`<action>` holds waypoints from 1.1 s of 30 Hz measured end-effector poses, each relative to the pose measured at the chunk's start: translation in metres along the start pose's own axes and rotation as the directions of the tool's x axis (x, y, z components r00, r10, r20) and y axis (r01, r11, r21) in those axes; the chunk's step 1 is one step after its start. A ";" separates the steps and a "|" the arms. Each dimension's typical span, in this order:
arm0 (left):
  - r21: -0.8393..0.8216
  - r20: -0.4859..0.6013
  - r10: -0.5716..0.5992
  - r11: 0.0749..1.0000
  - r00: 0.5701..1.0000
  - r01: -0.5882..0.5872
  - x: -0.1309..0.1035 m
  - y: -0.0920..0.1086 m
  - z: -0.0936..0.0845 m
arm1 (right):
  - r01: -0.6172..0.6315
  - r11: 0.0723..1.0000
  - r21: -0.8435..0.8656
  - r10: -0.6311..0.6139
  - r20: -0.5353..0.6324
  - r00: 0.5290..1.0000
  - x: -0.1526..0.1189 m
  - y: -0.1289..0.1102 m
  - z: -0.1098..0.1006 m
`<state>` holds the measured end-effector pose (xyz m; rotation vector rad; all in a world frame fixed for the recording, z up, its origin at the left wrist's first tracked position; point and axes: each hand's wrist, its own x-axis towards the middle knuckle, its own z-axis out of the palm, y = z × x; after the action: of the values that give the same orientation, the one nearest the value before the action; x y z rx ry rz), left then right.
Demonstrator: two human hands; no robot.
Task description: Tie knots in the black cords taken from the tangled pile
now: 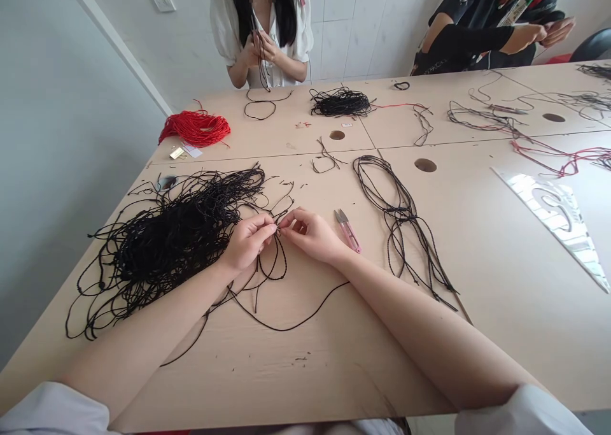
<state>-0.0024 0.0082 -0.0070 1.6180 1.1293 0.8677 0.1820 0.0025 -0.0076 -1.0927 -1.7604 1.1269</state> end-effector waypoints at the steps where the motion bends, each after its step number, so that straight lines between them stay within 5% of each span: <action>1: 0.004 -0.002 0.008 1.000 1.000 -0.008 0.000 0.000 0.000 | -0.006 1.000 -0.003 0.006 0.007 1.000 0.000 0.000 0.000; 8: 0.048 -0.017 -0.025 0.999 1.000 0.026 -0.003 0.002 0.002 | -0.086 0.994 0.060 0.087 -0.021 0.996 -0.002 0.000 -0.001; 16: -0.205 -0.063 -0.075 0.977 0.995 0.061 0.002 0.000 0.004 | -0.136 0.934 0.330 0.158 -0.039 0.987 -0.001 0.006 -0.001; 33: -0.434 -0.014 -0.179 0.887 0.984 0.156 0.004 0.003 0.000 | -0.172 0.876 0.451 0.228 -0.074 0.971 0.000 0.000 -0.002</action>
<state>-0.0003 0.0120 -0.0041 1.1208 1.0090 0.9714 0.1836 0.0034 -0.0065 -1.0480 -1.2254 1.4648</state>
